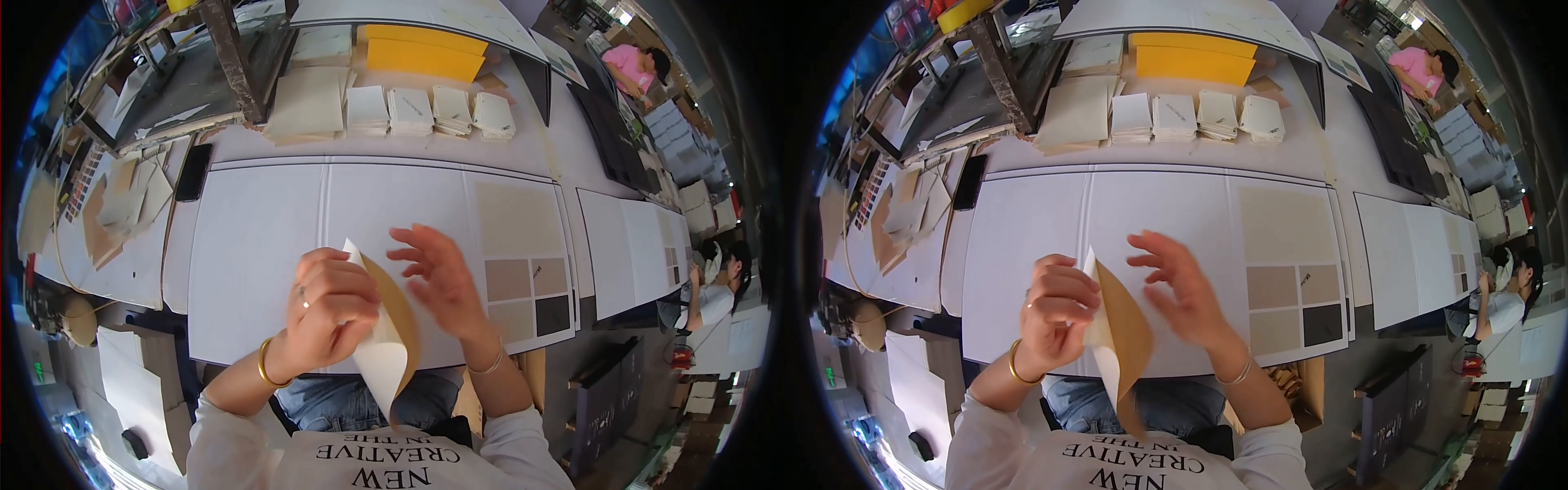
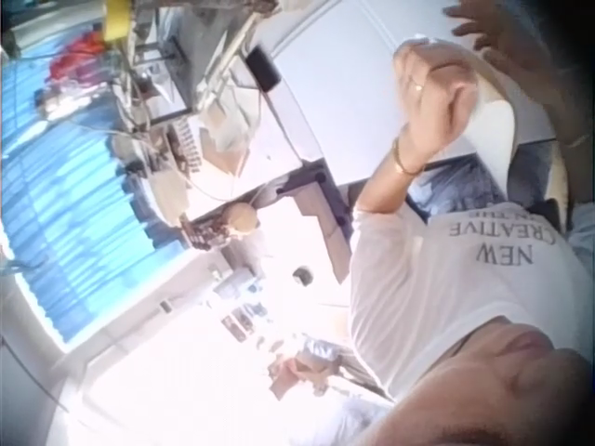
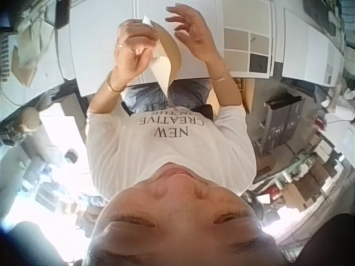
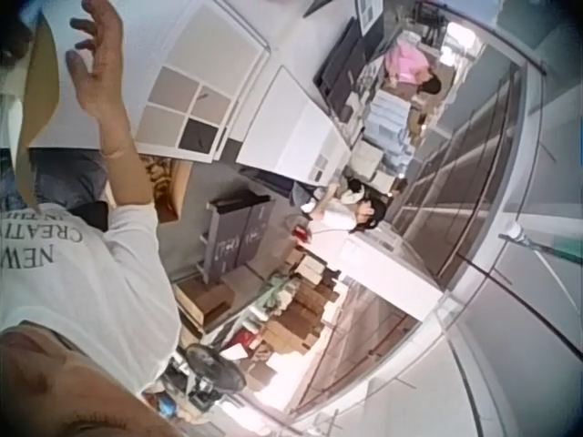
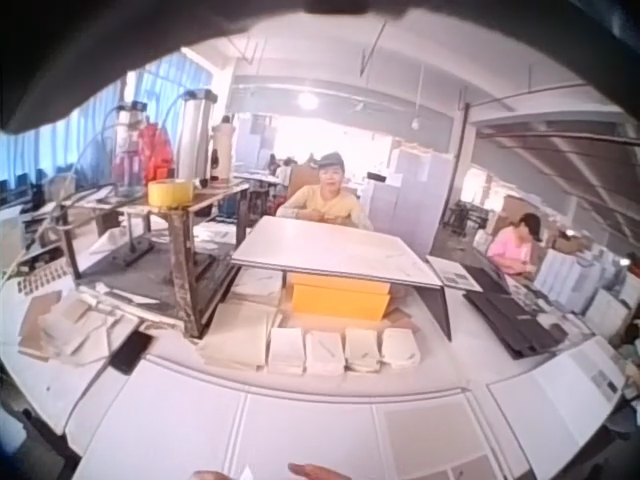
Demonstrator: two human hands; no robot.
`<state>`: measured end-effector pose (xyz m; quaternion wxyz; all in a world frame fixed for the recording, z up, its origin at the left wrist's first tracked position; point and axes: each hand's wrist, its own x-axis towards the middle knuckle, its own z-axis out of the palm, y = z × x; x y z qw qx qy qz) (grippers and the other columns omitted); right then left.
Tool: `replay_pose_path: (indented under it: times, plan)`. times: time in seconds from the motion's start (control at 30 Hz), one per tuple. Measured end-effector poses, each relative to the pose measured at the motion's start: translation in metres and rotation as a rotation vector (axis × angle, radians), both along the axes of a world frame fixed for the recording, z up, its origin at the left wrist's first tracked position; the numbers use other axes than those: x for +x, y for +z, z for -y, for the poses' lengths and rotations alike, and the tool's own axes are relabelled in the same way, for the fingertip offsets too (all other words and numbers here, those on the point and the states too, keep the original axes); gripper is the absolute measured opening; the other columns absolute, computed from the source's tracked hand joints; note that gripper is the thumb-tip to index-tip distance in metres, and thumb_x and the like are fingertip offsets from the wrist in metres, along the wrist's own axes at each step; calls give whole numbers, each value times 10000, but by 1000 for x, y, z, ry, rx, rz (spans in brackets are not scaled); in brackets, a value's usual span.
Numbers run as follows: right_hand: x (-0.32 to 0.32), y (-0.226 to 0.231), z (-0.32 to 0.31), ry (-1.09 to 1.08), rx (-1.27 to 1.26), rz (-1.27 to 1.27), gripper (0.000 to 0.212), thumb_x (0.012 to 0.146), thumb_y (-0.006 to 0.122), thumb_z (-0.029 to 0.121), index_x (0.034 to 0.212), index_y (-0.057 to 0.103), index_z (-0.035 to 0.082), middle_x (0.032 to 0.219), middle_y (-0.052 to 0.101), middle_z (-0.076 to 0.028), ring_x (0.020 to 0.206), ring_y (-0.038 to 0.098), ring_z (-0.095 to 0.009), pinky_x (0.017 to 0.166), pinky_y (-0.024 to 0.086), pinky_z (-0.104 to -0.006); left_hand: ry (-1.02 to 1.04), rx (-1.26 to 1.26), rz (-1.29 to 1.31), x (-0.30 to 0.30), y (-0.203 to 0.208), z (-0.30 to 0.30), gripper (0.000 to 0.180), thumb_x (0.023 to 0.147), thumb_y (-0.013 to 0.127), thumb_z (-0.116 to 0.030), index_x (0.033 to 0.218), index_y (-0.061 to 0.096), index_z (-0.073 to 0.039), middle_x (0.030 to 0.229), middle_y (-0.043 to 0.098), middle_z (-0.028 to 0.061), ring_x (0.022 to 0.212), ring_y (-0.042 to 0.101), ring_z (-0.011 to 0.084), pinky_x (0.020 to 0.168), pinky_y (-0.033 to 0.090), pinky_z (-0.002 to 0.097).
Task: Peeling adhesive backing from color sample cards and sticking them into a sample book folder.
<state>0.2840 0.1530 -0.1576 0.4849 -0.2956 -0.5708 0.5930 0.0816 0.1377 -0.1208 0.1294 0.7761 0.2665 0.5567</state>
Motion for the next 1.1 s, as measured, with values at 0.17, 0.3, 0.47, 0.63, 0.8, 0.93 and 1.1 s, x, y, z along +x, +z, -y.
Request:
replay_pose_path:
  times: [0.17,0.3,0.47,0.63,0.8,0.93,1.1]
  plan:
    - [-9,2,-13,80,504,52,387,797,720,55,1148,560,79,1365,484,-189,1237,497,-287,993,402,-388,-20,-56,15,8,-10,1,215,766,690,-3,895,547,-97,894,627,51,828,595,224,823,451,392]
    - [-13,-2,-8,54,326,-193,194,856,701,130,963,557,56,1260,567,-203,1170,547,-296,990,412,-403,35,-171,372,2,-24,0,144,868,615,-13,936,498,-61,907,583,111,778,549,199,757,447,326]
    - [7,-44,-9,-267,-116,-606,172,899,623,28,988,484,77,943,594,-2,889,566,-66,809,489,-252,202,-286,592,-16,-12,-10,126,927,604,-40,974,490,-17,909,519,59,756,474,85,685,411,200]
    - [36,-26,1,-520,-142,-420,97,936,556,73,1020,508,68,941,608,-18,845,581,-71,769,502,-236,284,-303,508,-51,-21,-14,122,912,618,-19,967,510,-12,910,534,50,788,488,102,722,402,212]
    - [68,-11,1,-105,-204,-436,255,919,546,88,1136,562,-46,985,641,-68,909,591,-115,838,474,-271,268,-133,172,-69,-11,-9,96,889,570,31,952,512,-13,891,555,117,825,556,189,852,493,356]
    - [50,-7,11,-388,-189,-13,236,811,707,47,970,535,22,978,631,-56,871,567,-77,761,459,-237,147,-108,191,-63,-5,-3,81,903,577,-7,932,501,-6,897,565,147,778,586,200,764,548,370]
    - [45,8,24,-347,-230,-93,425,786,722,7,1153,508,11,1125,597,-62,1015,573,-106,855,475,-265,148,-189,224,-70,-16,9,97,897,594,-15,937,506,-6,891,565,145,780,595,198,745,547,348]
